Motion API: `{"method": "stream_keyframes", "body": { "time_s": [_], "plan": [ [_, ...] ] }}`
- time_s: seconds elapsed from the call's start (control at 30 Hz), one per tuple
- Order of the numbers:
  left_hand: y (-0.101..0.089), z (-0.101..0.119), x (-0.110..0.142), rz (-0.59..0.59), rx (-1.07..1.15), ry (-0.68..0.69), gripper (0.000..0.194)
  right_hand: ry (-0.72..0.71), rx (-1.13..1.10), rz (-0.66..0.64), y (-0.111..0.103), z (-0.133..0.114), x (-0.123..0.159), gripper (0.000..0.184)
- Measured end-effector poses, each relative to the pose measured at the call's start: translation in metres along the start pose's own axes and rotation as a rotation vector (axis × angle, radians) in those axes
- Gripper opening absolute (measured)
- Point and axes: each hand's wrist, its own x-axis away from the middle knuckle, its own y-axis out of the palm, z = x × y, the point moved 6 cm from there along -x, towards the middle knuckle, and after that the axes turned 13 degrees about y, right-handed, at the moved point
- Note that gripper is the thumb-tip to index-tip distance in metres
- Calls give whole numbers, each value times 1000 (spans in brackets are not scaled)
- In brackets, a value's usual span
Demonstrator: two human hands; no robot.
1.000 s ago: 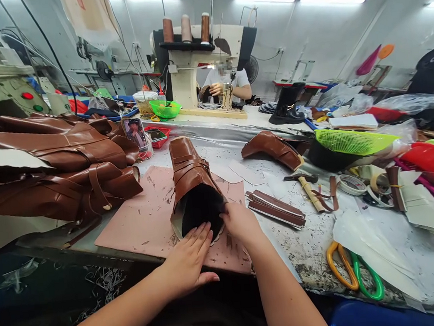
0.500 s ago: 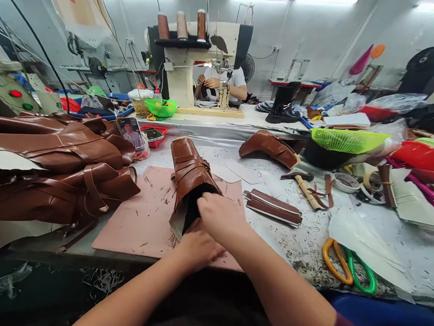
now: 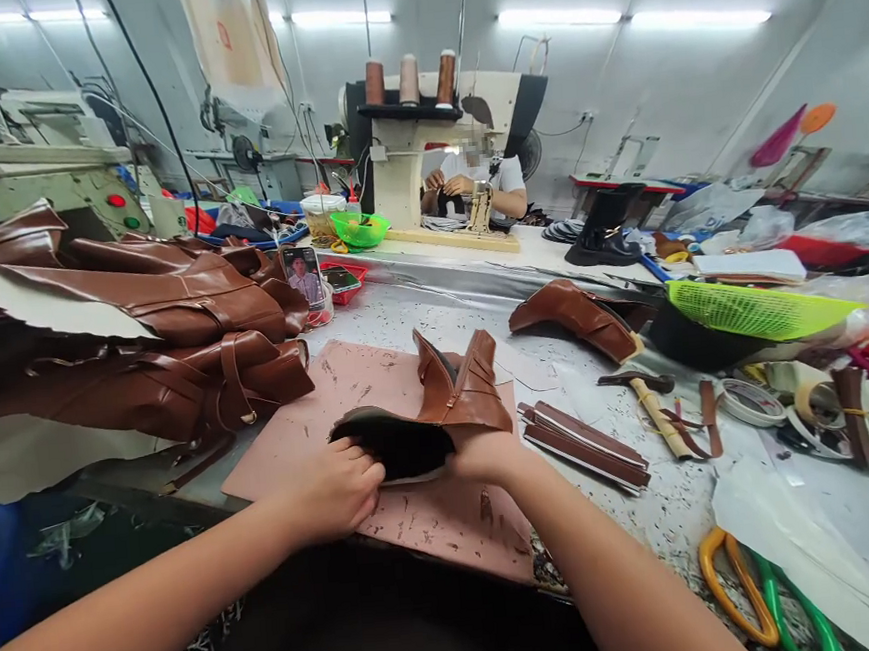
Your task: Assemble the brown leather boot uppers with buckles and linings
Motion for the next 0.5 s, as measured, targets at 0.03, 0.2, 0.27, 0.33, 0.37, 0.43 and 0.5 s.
{"method": "stream_keyframes", "body": {
  "time_s": [0.03, 0.2, 0.27, 0.33, 0.37, 0.43, 0.5],
  "plan": [
    [-1, 2, -10, -5, -8, -26, 17, -24, -3, -9, 5, -1, 4, 33],
    [0, 16, -53, 47, 23, -64, 24, -55, 38, 70, 10, -6, 14, 55],
    [5, 15, -58, 65, 56, -89, 35, -57, 59, 80, 9, -6, 15, 53],
    [10, 9, -57, 74, 89, -151, 47, -58, 75, 73, 9, -3, 14, 55],
    [12, 5, -55, 76, 107, -182, 51, -56, 81, 69, 9, -1, 13, 56],
    [14, 0, -52, 81, 147, -219, 53, -43, 90, 71, 11, 3, 9, 56],
    [13, -3, -50, 90, 183, -234, 55, -22, 95, 81, 12, 6, 4, 52]
  ]
}}
